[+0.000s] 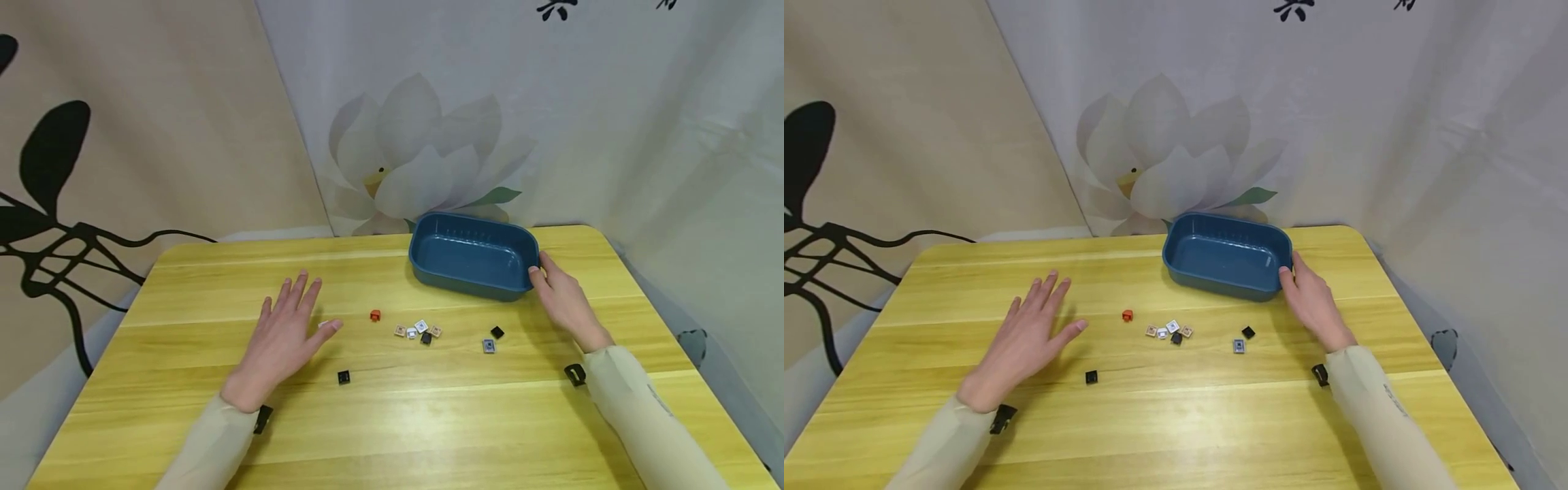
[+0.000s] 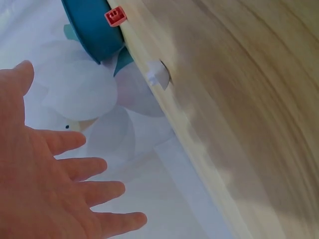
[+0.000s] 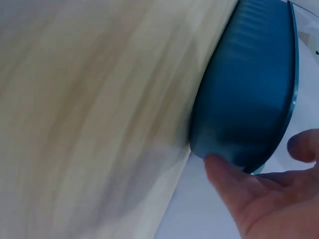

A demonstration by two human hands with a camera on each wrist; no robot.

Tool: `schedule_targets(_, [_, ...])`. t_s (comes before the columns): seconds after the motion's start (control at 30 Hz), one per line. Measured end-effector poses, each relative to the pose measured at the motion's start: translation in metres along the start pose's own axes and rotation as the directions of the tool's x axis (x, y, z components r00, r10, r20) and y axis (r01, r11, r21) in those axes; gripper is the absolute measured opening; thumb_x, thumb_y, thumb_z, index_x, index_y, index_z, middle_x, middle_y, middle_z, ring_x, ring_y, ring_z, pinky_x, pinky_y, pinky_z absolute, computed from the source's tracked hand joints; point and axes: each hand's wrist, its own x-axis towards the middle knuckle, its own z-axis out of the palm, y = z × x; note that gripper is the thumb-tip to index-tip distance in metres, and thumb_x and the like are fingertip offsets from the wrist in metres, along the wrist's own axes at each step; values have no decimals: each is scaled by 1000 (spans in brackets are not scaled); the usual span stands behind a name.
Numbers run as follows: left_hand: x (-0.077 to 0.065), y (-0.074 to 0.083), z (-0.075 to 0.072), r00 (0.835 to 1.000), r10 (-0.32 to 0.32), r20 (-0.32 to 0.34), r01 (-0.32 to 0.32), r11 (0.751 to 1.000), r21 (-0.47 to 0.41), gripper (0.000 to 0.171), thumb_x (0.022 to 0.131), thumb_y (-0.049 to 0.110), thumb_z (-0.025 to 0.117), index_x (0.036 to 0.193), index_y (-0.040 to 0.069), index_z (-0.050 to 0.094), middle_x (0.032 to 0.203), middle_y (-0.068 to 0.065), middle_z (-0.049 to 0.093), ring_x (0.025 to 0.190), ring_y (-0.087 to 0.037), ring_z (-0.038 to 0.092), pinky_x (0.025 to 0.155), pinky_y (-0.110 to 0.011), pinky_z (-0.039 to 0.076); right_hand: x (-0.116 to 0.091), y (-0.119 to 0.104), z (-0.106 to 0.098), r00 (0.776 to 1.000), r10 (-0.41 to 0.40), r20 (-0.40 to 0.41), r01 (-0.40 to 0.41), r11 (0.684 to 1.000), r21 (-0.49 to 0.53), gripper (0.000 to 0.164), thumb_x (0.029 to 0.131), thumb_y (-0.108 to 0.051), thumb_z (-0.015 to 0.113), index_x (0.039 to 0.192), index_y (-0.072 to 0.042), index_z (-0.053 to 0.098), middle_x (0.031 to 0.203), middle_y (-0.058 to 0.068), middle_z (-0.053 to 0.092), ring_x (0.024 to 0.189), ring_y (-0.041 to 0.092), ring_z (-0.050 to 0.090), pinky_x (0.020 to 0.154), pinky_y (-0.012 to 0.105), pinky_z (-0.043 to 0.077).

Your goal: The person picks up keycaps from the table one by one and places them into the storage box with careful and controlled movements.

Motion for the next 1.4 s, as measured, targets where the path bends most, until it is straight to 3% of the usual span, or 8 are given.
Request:
schedule_targets(0.13, [1,1,3,1000,3,2,-3,1000,-1,91,102,70,43,164,5,26,170,-23,13,154,-49,13,116,-75,14,5,0,2,1000,9,-24,-9,1000,20,65,113,-33,30,161,8,17,158,35,33,141,52,40,112,64,36])
schedule_targets(0.23, [0,2,4,1000,2,1,-2,1000,-6,90,102,68,44,164,5,26,170,-23,14,154,-49,13,116,-75,14,9,0,4,999,8,-37,-8,1000,15,61,111,-23,32,161,9,19,154,36,40,105,45,62,94,57,48])
schedule_targets(0.4, [-1,1,4,1000,-5,4,5,1000,-14,89,103,67,43,164,5,26,170,-23,14,155,-48,12,116,-75,14,11,-2,7,999,0,-45,1,1000,6,61,106,-14,36,160,10,21,142,36,52,57,23,44,63,39,42])
schedule_targets(0.7, [-6,-4,7,1000,-22,7,22,999,-24,89,104,66,42,164,3,24,170,-23,14,154,-49,13,116,-74,14,12,-12,17,999,-29,-22,30,999,23,61,105,-9,39,159,13,20,151,38,41,51,19,42,55,33,39])
schedule_targets(1.0, [-8,-9,8,1000,-24,-1,24,999,-25,88,104,64,44,164,2,24,169,-24,17,154,-50,16,116,-74,17,13,-19,24,999,-37,-11,37,999,31,60,107,-11,37,160,10,21,125,33,59,49,16,41,53,32,39])
schedule_targets(1.13, [-7,-9,9,1000,-23,5,23,999,-40,88,104,65,43,164,3,25,169,-23,18,153,-49,17,116,-74,17,14,-21,27,999,-38,-4,38,999,25,60,108,-14,37,161,8,20,89,25,63,47,19,41,52,34,40])
schedule_targets(1.27, [-6,-8,10,999,-29,22,30,998,-58,87,104,66,41,164,4,25,169,-22,19,153,-49,18,117,-74,16,15,-21,28,998,-60,5,60,997,-53,64,112,-27,38,161,9,19,107,29,67,85,40,68,79,50,55])
schedule_targets(1.4, [-6,-9,10,999,-40,27,42,997,-58,87,105,65,42,164,4,25,169,-22,20,154,-48,17,117,-73,15,14,-19,28,996,-85,32,90,980,-175,78,112,-49,33,162,9,13,167,30,16,150,49,24,117,65,26])
